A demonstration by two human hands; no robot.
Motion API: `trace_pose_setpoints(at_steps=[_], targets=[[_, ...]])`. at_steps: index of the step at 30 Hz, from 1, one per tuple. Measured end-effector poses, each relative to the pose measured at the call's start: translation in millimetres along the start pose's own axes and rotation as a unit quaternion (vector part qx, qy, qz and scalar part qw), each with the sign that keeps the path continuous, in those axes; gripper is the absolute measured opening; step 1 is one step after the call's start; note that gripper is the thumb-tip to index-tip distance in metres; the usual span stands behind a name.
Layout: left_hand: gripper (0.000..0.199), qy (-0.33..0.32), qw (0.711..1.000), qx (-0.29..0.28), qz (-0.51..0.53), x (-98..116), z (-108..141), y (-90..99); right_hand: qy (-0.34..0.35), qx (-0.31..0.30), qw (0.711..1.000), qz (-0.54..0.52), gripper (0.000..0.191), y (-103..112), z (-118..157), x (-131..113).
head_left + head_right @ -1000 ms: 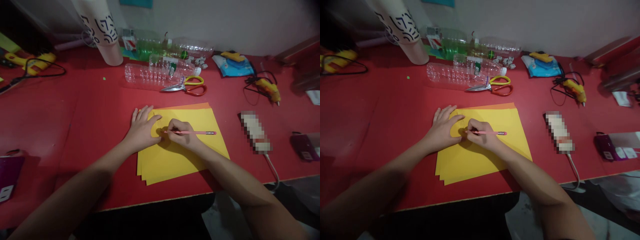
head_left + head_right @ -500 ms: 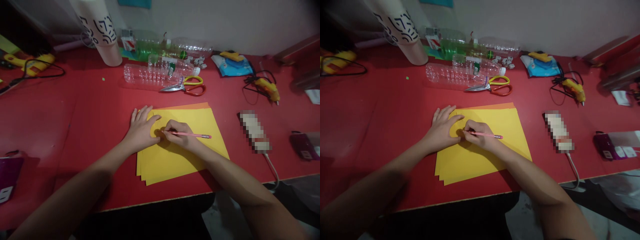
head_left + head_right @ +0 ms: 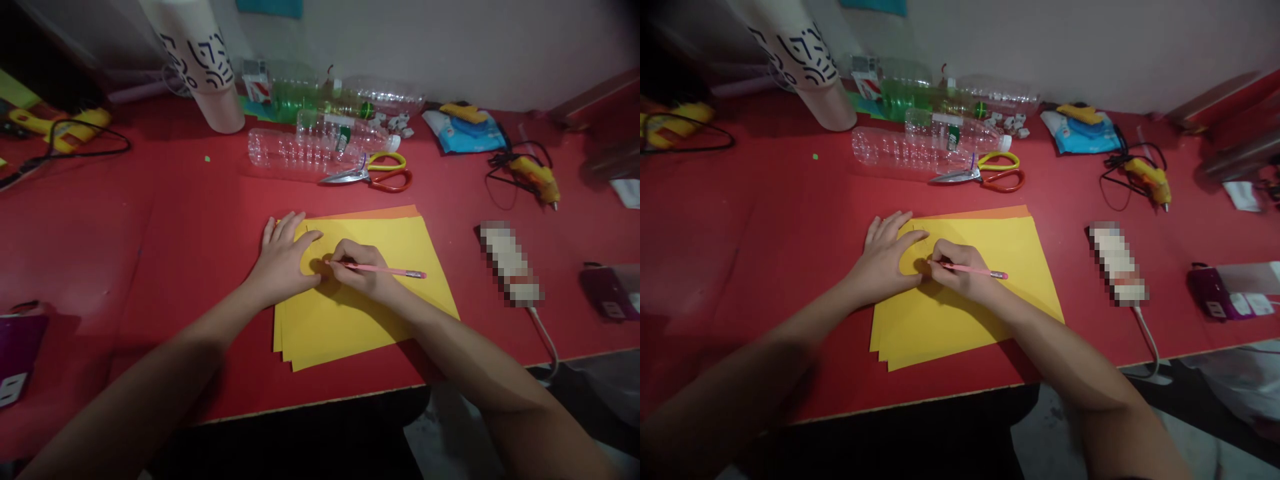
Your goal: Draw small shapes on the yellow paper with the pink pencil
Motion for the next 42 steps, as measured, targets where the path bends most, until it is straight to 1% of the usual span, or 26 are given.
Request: trace_pose_setpoints(at_steps=[4,11,16,22,27,33,42], targets=[[0.067,0.0,1.0,0.0,0.002,0,0,0.1,-0.011,0.009,1.0,0.007,0.017,0,1,3],[0.067,-0.005,1.0,0.007,0.011,-1,-1,0.3,-0.012,0.045,0.999,0.013,0.016,2,1,10],[0.065,-0.012,1.0,0.016,0.018,-1,0,0.8,-0.015,0.055,0.998,0.016,0.017,4,2,11],[0.068,-0.007,1.0,0.007,0.012,-1,0,0.4,-0.013,0.066,0.998,0.015,0.018,5,2,9],[0.065,-0.016,1.0,0.02,0.017,-2,0,-0.4,-0.011,0.075,0.997,0.013,0.018,6,2,9],[0.068,-0.006,1.0,0.004,0.016,-1,0,0.4,-0.02,0.072,0.997,0.027,0.017,5,2,9],[0.064,-0.011,1.0,0.018,0.017,-2,0,-0.3,-0.009,0.033,0.999,0.042,0.015,2,2,6]])
Point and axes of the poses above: each hand's wrist, its own z-axis away from the middle knuckle, its own y-axis out of the back of the hand, x = y × z, the point moved 4 cm from there along -z, towards the middle knuckle, and after that the axes turned 3 degrees about -y, right-handed, at the moved point
